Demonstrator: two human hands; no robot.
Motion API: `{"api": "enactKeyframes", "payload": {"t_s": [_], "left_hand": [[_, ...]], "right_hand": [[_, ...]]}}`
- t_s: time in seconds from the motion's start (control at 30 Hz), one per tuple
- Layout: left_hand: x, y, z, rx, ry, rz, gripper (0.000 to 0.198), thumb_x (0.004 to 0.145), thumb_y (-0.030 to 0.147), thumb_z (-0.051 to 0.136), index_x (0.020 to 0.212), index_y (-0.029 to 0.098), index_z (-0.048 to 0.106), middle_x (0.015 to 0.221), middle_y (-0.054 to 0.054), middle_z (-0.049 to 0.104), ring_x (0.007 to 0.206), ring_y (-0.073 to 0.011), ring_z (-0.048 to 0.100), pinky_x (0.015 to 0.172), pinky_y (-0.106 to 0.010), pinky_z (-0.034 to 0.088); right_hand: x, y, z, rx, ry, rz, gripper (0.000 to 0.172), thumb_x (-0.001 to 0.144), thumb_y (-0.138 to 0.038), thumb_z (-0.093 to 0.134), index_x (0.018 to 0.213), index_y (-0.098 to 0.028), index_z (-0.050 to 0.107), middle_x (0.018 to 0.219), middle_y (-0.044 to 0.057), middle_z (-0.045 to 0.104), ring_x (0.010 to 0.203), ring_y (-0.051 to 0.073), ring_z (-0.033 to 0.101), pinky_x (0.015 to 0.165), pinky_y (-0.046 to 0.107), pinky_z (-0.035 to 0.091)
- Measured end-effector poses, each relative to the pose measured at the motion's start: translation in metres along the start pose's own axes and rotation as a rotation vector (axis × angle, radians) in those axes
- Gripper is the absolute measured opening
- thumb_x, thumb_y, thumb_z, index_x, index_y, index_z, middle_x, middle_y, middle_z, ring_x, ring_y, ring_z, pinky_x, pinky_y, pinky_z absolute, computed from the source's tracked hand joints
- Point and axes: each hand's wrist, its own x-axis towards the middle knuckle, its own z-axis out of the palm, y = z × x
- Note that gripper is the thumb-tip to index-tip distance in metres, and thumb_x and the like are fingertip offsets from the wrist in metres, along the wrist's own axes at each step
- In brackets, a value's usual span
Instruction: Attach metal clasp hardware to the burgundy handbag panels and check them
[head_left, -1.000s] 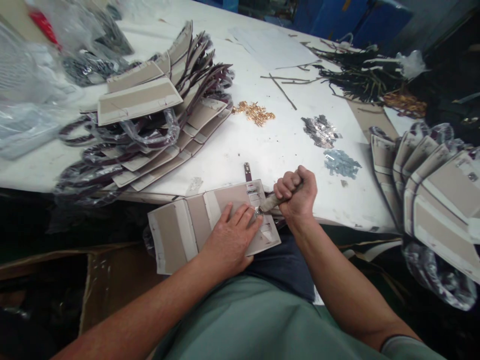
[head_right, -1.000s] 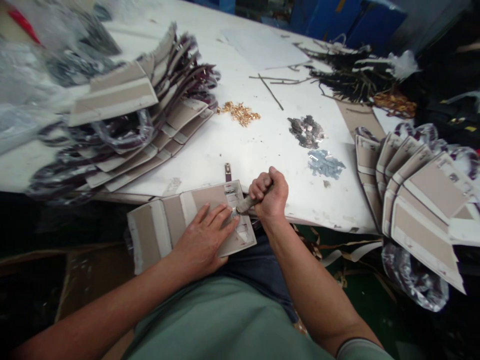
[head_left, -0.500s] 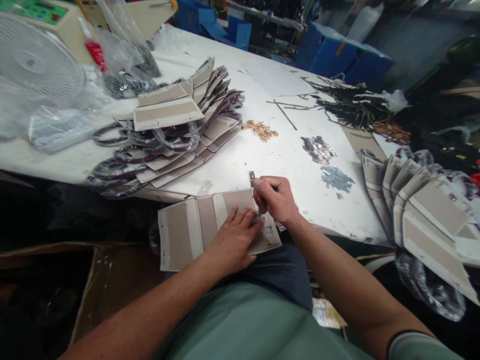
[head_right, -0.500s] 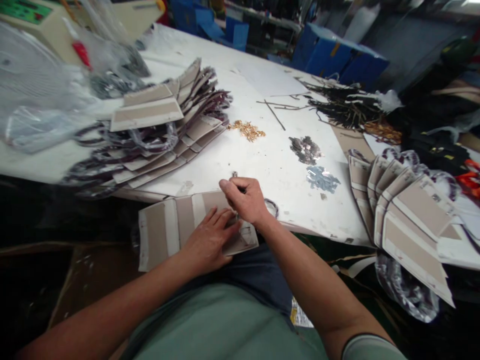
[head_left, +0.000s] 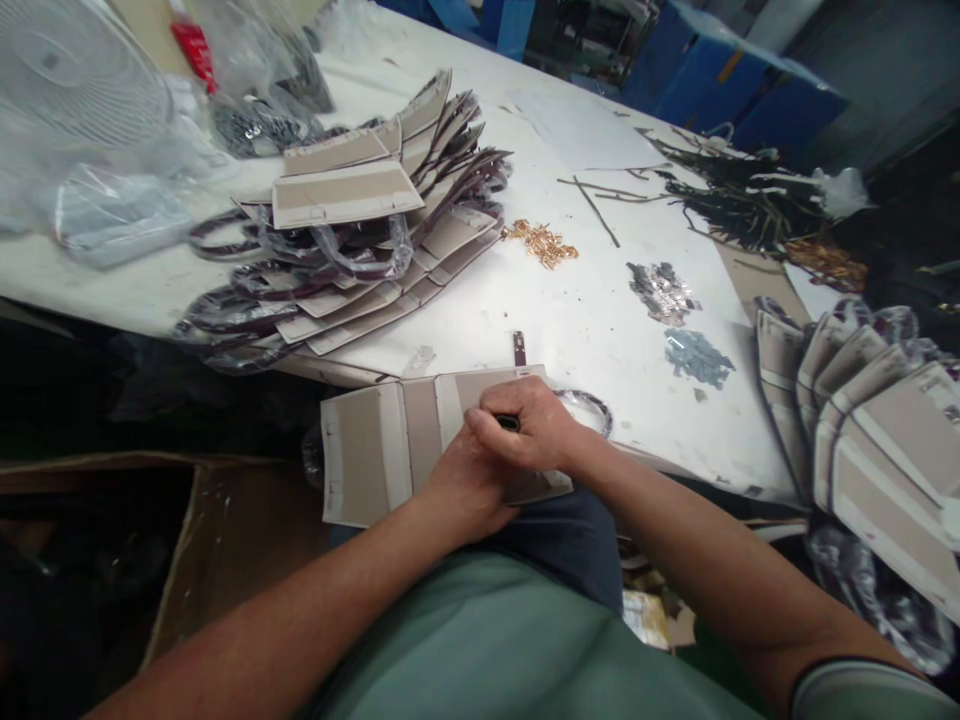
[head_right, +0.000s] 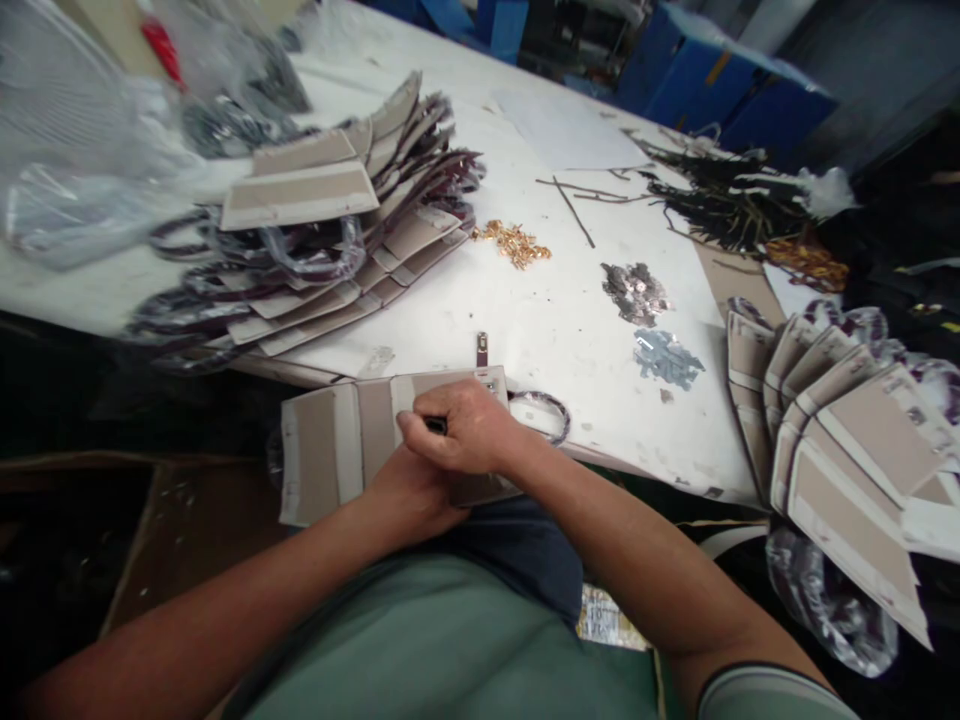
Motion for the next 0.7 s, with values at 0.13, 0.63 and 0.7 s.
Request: {"api": "enactKeyframes", "payload": {"t_s": [0.13, 0.63, 0.7], "left_hand": [[0.002, -0.001, -0.008, 0.056, -0.053, -0.06, 0.081, 0.078, 0.037, 0.075, 0.152, 0.021, 0.045, 0.156, -0.013, 0.045, 0.149, -0.0362, 0.035, 0.132, -0.053, 0.015], [0.0, 0.01, -0.014, 0.13, -0.14, -0.077, 0.084, 0.077, 0.038, 0.078, 0.152, 0.019, 0.047, 0.151, -0.019, 0.047, 0.147, -0.0386, 0.036, 0.13, -0.059, 0.011], [-0.004, 0.016, -0.015, 0.155, -0.152, -0.087, 0.08, 0.082, 0.037, 0.074, 0.154, 0.018, 0.045, 0.156, -0.021, 0.044, 0.15, -0.0409, 0.033, 0.128, -0.062, 0.017]], "right_hand": [[-0.005, 0.007, -0.015, 0.127, 0.221, 0.175, 0.052, 0.1, -0.037, 0.055, 0.054, -0.022, 0.04, 0.051, -0.004, 0.036, 0.048, 0.011, 0.034, 0.05, 0.029, 0.026], [-0.042, 0.012, -0.015, 0.313, 0.636, 0.281, 0.056, 0.102, -0.046, 0.059, 0.053, -0.021, 0.049, 0.051, -0.001, 0.049, 0.049, 0.013, 0.045, 0.051, 0.029, 0.035], [-0.049, -0.002, -0.028, 0.333, 0.69, 0.289, 0.055, 0.103, -0.045, 0.059, 0.054, -0.02, 0.05, 0.051, -0.001, 0.049, 0.049, 0.013, 0.047, 0.052, 0.029, 0.037]]}}
